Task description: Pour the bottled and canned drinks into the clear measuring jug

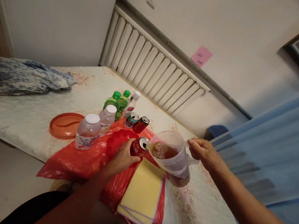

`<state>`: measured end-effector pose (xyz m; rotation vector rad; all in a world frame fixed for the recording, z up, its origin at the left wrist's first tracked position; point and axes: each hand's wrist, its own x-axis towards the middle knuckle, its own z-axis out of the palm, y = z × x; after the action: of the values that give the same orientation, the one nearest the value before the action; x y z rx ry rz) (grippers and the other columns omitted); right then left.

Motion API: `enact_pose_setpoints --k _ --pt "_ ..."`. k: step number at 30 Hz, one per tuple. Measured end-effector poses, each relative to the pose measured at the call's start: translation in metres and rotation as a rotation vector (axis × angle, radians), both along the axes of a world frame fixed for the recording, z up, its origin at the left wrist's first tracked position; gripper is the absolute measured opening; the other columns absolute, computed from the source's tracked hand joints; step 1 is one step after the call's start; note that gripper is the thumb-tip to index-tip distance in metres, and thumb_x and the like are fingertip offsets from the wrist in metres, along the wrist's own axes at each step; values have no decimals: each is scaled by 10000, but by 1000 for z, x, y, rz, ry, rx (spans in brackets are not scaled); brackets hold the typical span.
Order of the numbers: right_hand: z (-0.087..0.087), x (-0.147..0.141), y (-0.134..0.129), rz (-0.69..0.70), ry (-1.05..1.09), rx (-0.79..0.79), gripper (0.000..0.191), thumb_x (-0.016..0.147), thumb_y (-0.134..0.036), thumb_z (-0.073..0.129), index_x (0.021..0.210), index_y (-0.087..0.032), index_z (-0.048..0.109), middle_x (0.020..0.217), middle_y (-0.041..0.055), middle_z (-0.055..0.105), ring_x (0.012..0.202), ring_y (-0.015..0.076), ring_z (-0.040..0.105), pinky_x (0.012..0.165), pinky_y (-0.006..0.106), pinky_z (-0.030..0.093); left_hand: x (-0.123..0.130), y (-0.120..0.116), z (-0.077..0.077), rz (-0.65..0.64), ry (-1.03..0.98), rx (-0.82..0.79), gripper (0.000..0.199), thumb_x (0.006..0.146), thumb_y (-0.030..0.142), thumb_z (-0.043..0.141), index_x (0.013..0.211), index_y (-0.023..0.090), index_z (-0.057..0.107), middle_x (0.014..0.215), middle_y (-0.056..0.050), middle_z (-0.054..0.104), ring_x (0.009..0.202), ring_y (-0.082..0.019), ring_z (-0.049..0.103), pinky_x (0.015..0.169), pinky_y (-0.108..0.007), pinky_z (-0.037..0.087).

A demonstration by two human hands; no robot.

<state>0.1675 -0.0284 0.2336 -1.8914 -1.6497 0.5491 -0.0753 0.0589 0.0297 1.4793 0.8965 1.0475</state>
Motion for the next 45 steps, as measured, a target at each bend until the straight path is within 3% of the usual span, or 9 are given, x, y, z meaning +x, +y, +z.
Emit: enact_pose_setpoints --k 45 --pt "9 -3 1 14 -54 6 544 826 -632 549 509 -217 398 446 -47 343 437 88 274 420 239 229 0 1 -1 -2 31 16 674 594 201 738 1232 209 522 1233 -80 628 1135 -281 595 980 -406 471"
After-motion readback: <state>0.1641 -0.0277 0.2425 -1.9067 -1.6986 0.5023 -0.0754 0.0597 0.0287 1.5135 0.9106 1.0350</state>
